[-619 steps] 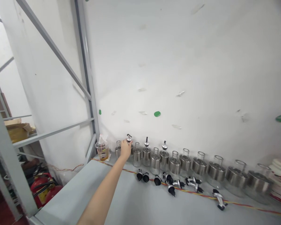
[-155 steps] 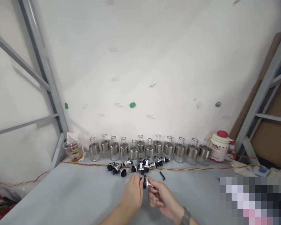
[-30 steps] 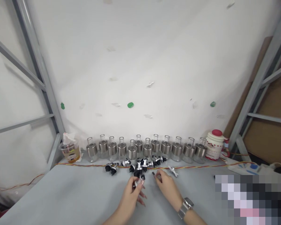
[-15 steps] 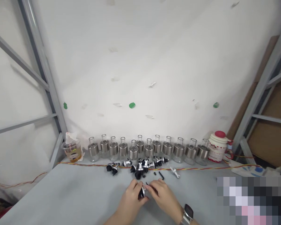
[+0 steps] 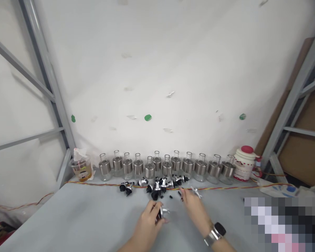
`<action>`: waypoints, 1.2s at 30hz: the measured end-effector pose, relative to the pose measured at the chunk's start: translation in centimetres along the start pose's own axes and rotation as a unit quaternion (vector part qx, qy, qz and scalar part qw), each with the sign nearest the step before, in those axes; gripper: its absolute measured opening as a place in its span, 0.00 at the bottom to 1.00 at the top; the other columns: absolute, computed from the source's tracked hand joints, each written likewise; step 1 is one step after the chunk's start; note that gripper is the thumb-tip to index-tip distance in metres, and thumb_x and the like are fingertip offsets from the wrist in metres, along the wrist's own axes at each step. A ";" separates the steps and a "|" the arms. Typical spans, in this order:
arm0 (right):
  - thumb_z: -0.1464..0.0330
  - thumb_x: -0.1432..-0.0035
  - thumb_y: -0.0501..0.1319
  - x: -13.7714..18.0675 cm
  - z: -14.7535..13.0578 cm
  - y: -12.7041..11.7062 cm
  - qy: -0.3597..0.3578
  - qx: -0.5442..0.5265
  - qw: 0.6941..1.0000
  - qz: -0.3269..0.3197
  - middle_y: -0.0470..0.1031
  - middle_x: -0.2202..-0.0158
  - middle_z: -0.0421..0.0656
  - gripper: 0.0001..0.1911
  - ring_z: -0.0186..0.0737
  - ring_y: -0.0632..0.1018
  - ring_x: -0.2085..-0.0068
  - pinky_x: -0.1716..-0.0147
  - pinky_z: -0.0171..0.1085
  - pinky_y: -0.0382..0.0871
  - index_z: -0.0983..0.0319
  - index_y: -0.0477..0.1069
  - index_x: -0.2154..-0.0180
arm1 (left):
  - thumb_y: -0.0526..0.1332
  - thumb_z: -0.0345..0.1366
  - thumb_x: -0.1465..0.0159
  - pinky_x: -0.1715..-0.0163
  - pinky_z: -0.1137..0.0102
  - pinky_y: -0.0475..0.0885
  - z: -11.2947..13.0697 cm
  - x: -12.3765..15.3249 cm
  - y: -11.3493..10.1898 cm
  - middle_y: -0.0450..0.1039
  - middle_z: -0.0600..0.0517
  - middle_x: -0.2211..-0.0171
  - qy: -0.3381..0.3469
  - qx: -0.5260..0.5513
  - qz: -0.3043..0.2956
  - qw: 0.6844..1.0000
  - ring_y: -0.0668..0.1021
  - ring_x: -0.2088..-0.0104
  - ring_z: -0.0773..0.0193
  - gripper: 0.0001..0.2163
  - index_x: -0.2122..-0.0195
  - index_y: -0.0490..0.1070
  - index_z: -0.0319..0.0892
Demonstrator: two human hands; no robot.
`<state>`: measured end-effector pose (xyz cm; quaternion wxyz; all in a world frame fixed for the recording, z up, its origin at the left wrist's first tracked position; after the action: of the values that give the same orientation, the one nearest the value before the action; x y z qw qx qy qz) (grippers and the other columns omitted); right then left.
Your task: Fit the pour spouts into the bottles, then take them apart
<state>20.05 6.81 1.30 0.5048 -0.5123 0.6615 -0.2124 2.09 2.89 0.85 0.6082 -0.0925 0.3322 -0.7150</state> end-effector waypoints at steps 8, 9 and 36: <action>0.60 0.40 0.46 -0.6 1.9 -1.4 0.040 -0.027 0.999 0.014 0.75 0.70 0.48 0.18 0.42 0.75 0.69 0.74 0.35 0.61 0.61 0.70 0.67 | 0.57 0.45 0.44 0.66 0.69 0.67 0.0 -0.3 0.0 0.65 0.49 0.61 -0.055 0.058 -0.002 0.997 0.70 0.72 0.65 0.21 0.51 0.63 0.43; 0.58 0.40 0.46 -0.5 1.2 -1.4 0.044 -0.075 0.996 0.015 0.75 0.70 0.48 0.19 0.41 0.75 0.69 0.72 0.35 0.62 0.61 0.69 0.68 | 0.57 0.45 0.44 0.66 0.69 0.68 0.1 -0.2 0.0 0.65 0.49 0.62 -0.048 0.052 -0.007 0.997 0.70 0.72 0.65 0.21 0.50 0.62 0.43; 0.45 0.60 0.59 3.9 -6.9 4.3 0.216 -0.669 0.639 -0.312 0.63 0.85 0.33 0.26 0.24 0.60 0.88 0.90 0.27 0.47 0.62 0.61 0.77 | 0.38 0.41 0.35 0.74 0.73 0.63 0.0 -0.1 -0.7 0.67 0.53 0.76 0.039 -0.094 0.025 0.995 0.71 0.75 0.65 0.15 0.71 0.59 0.44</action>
<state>12.06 3.34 -1.08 -0.2289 -0.8256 0.5143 0.0386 1.53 3.00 1.29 0.6010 -0.1130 0.4235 -0.6683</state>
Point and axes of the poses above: each hand's wrist, its own x-axis away from the middle knuckle, its own y-axis out of the palm, z = x × y, the point moved 5 cm from there along -x, towards the middle knuckle
